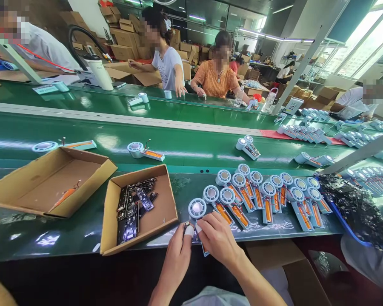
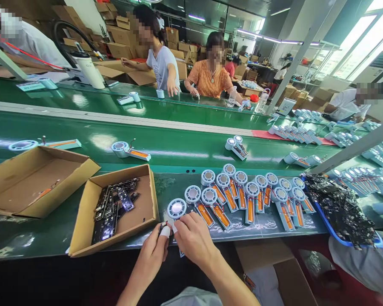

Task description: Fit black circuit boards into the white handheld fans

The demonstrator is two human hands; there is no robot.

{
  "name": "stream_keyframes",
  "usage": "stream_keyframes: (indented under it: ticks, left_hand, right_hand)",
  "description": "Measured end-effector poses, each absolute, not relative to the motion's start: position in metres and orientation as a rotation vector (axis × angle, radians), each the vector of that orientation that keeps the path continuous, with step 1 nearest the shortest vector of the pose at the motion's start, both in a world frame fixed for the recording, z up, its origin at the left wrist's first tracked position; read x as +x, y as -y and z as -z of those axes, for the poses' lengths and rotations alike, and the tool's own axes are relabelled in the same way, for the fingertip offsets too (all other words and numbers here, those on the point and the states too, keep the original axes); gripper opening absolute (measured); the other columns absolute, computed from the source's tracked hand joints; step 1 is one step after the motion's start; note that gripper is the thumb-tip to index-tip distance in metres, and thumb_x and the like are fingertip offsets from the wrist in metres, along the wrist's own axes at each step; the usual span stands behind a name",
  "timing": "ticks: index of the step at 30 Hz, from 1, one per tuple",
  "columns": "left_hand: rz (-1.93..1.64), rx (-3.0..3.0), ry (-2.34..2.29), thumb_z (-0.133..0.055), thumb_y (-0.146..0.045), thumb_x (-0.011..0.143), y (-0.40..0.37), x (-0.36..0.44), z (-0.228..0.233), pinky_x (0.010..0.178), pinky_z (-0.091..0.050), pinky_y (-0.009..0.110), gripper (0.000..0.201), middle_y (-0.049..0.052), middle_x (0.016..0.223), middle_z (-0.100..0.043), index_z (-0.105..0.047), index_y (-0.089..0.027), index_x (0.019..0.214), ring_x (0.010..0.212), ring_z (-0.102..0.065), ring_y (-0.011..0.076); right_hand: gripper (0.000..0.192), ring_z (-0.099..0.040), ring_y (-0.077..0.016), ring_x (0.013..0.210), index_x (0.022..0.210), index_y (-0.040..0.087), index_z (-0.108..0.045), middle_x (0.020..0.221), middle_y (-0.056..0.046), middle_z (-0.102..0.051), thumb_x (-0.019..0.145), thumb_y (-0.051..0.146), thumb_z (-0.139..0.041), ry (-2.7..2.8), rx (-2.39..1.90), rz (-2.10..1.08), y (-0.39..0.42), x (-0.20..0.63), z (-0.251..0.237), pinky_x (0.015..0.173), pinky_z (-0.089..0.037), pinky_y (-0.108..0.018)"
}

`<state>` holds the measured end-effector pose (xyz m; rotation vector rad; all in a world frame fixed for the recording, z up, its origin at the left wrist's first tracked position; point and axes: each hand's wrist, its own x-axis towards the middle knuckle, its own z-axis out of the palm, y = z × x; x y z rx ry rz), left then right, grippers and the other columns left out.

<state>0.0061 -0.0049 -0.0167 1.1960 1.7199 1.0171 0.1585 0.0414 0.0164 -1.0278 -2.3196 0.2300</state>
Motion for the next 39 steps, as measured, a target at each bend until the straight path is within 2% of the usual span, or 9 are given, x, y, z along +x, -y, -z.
stream_keyframes:
  ticks: [5, 8, 12, 15, 21, 27, 31, 35, 39]
  left_hand:
    - [-0.972, 1.28, -1.627, -0.046, -0.052, 0.091, 0.001, 0.008, 0.006, 0.068, -0.055, 0.036, 0.038, 0.005, 0.069, -0.068, -0.068, -0.022, 0.087, 0.073, -0.067, 0.0263]
    - [-0.956, 1.344, -1.626, -0.044, -0.041, 0.091, 0.001, 0.007, -0.001, 0.08, -0.057, 0.039, 0.033, 0.009, 0.086, -0.074, -0.069, -0.021, 0.091, 0.088, -0.069, 0.0276]
    - [-0.936, 1.43, -1.611, -0.036, -0.031, 0.091, 0.002, 0.007, -0.001, 0.093, -0.055, 0.044, 0.035, 0.012, 0.107, -0.075, -0.069, -0.02, 0.098, 0.104, -0.069, 0.0276]
    - [-0.934, 1.492, -1.633, -0.035, -0.029, 0.092, 0.003, 0.009, 0.001, 0.094, -0.056, 0.045, 0.035, 0.013, 0.11, -0.074, -0.068, -0.02, 0.102, 0.107, -0.069, 0.0279]
    - [-0.969, 1.564, -1.584, -0.033, -0.025, 0.094, 0.003, 0.011, 0.003, 0.088, -0.058, 0.045, 0.036, 0.014, 0.108, -0.074, -0.066, -0.019, 0.107, 0.099, -0.07, 0.0274]
    - [-0.92, 1.547, -1.626, -0.033, -0.026, 0.096, 0.003, 0.01, 0.011, 0.096, -0.055, 0.051, 0.04, 0.018, 0.12, -0.072, -0.063, -0.015, 0.119, 0.116, -0.067, 0.0311]
    - [-0.882, 1.542, -1.659, -0.032, -0.026, 0.097, 0.005, 0.01, 0.02, 0.095, -0.055, 0.05, 0.042, 0.019, 0.126, -0.07, -0.063, -0.014, 0.123, 0.115, -0.067, 0.0306]
    - [-0.872, 1.591, -1.706, -0.032, -0.027, 0.098, 0.005, 0.01, 0.024, 0.093, -0.056, 0.05, 0.043, 0.021, 0.124, -0.07, -0.061, -0.011, 0.125, 0.114, -0.068, 0.0315]
    - [-0.939, 1.817, -1.698, -0.029, -0.021, 0.098, 0.003, 0.012, 0.019, 0.087, -0.059, 0.045, 0.037, 0.017, 0.113, -0.072, -0.059, -0.016, 0.119, 0.107, -0.07, 0.0279]
  right_hand:
    - [0.02, -0.053, -0.0205, 0.077, 0.087, 0.019, -0.065, 0.085, -0.006, -0.066, 0.097, 0.012, -0.05, 2.358, -1.052, -0.215, -0.043, 0.155, -0.027, 0.069, -0.044, -0.032]
    - [0.019, -0.052, -0.0203, 0.077, 0.085, 0.019, -0.064, 0.085, -0.005, -0.065, 0.096, 0.012, -0.051, 2.392, -1.058, -0.213, -0.044, 0.155, -0.031, 0.069, -0.043, -0.032]
    - [0.018, -0.051, -0.02, 0.076, 0.08, 0.02, -0.061, 0.083, -0.004, -0.064, 0.095, 0.011, -0.054, 2.439, -1.076, -0.184, -0.044, 0.154, -0.033, 0.068, -0.041, -0.032]
    - [0.016, -0.052, -0.02, 0.076, 0.08, 0.019, -0.061, 0.083, -0.004, -0.064, 0.092, 0.009, -0.058, 2.441, -1.112, -0.17, -0.043, 0.154, -0.034, 0.068, -0.041, -0.032]
    - [0.014, -0.054, -0.0201, 0.077, 0.084, 0.019, -0.061, 0.085, -0.003, -0.065, 0.09, 0.006, -0.062, 2.412, -1.168, -0.211, -0.041, 0.151, -0.032, 0.069, -0.043, -0.031]
    - [0.017, -0.055, -0.0224, 0.08, 0.088, 0.017, -0.06, 0.09, -0.006, -0.065, 0.086, 0.0, -0.062, 2.451, -1.179, -0.148, -0.039, 0.147, -0.027, 0.072, -0.046, -0.033]
    - [0.016, -0.055, -0.0221, 0.081, 0.091, 0.017, -0.061, 0.091, -0.006, -0.065, 0.09, 0.002, -0.057, 2.423, -1.147, -0.132, -0.039, 0.149, -0.024, 0.073, -0.046, -0.032]
    - [0.012, -0.055, -0.0211, 0.078, 0.088, 0.018, -0.062, 0.087, -0.005, -0.066, 0.093, 0.007, -0.059, 2.393, -1.168, -0.116, -0.039, 0.15, -0.025, 0.07, -0.044, -0.032]
    - [0.013, -0.055, -0.0204, 0.075, 0.081, 0.018, -0.063, 0.082, -0.003, -0.065, 0.09, 0.008, -0.064, 2.464, -1.192, -0.053, -0.041, 0.147, -0.028, 0.066, -0.041, -0.033]
